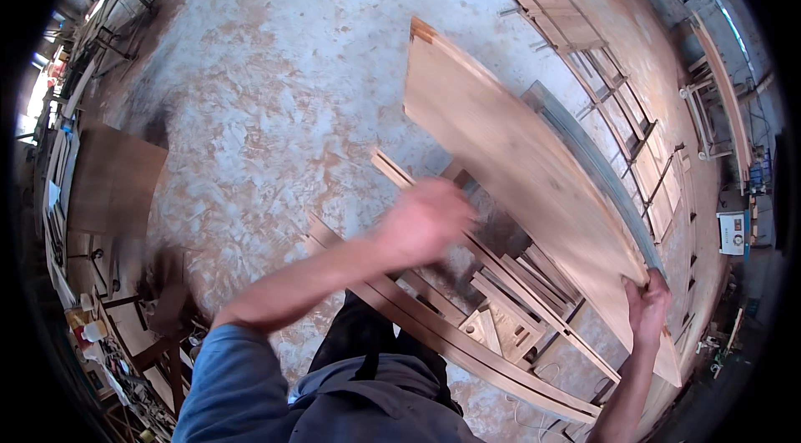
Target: The person carries a large wooden board to a workbench and applies a substance to its edges using a brush. They then place the board onto a wooden frame structure and use a hammer to tap a smaller wooden piece into position on the board.
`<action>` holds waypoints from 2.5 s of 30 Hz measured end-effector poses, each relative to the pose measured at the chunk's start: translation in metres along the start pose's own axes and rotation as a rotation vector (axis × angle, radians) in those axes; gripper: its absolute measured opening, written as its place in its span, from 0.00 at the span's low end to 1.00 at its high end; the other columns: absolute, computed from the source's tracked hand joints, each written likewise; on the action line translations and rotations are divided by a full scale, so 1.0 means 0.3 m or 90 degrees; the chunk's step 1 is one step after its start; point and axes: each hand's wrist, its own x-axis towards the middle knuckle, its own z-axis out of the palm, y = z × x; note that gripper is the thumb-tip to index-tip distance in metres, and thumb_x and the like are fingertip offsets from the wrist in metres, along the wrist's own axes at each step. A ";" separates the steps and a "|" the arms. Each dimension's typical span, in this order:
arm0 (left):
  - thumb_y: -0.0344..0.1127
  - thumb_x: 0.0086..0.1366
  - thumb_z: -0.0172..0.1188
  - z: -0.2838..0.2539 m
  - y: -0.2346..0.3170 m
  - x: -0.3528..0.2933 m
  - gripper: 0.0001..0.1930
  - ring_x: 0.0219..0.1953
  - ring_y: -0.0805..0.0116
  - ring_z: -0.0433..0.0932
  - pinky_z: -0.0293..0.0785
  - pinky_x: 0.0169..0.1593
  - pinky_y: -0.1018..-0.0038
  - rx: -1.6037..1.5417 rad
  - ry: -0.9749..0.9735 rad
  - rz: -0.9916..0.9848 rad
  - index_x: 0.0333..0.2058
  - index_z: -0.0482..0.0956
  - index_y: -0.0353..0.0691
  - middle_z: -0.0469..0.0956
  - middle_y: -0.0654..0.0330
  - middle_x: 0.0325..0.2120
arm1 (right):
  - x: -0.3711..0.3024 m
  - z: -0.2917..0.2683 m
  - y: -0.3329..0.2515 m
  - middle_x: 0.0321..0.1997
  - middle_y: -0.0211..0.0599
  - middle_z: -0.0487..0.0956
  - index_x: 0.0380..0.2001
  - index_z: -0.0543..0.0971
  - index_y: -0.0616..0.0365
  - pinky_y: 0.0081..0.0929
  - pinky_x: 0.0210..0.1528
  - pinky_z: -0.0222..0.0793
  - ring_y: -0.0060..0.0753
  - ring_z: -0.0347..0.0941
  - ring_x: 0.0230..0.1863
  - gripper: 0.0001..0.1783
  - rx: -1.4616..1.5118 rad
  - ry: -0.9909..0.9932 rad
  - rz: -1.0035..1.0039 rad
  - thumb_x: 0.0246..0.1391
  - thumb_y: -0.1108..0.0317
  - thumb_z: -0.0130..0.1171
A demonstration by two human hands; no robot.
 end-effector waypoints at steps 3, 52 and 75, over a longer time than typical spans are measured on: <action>0.32 0.48 0.71 -0.126 -0.302 -0.173 0.17 0.38 0.54 0.77 0.76 0.40 0.64 0.050 -0.045 -0.322 0.37 0.76 0.42 0.78 0.55 0.34 | -0.022 -0.008 -0.050 0.23 0.44 0.71 0.25 0.72 0.64 0.35 0.29 0.62 0.46 0.67 0.25 0.14 0.014 -0.005 -0.060 0.40 0.74 0.69; 0.38 0.54 0.62 0.068 -0.894 0.121 0.24 0.47 0.45 0.77 0.74 0.50 0.60 -0.277 -0.456 -0.076 0.48 0.75 0.30 0.77 0.43 0.44 | -0.101 -0.045 -0.007 0.28 0.39 0.72 0.30 0.72 0.57 0.40 0.33 0.62 0.45 0.68 0.30 0.23 -0.056 -0.110 -0.088 0.50 0.46 0.59; 0.38 0.54 0.61 0.097 -0.918 0.124 0.20 0.43 0.58 0.79 0.77 0.46 0.65 -0.212 -0.480 -0.081 0.46 0.78 0.38 0.81 0.55 0.38 | 0.072 -0.014 0.017 0.28 0.36 0.70 0.28 0.73 0.61 0.26 0.32 0.62 0.30 0.67 0.28 0.10 0.064 -0.109 0.001 0.42 0.77 0.65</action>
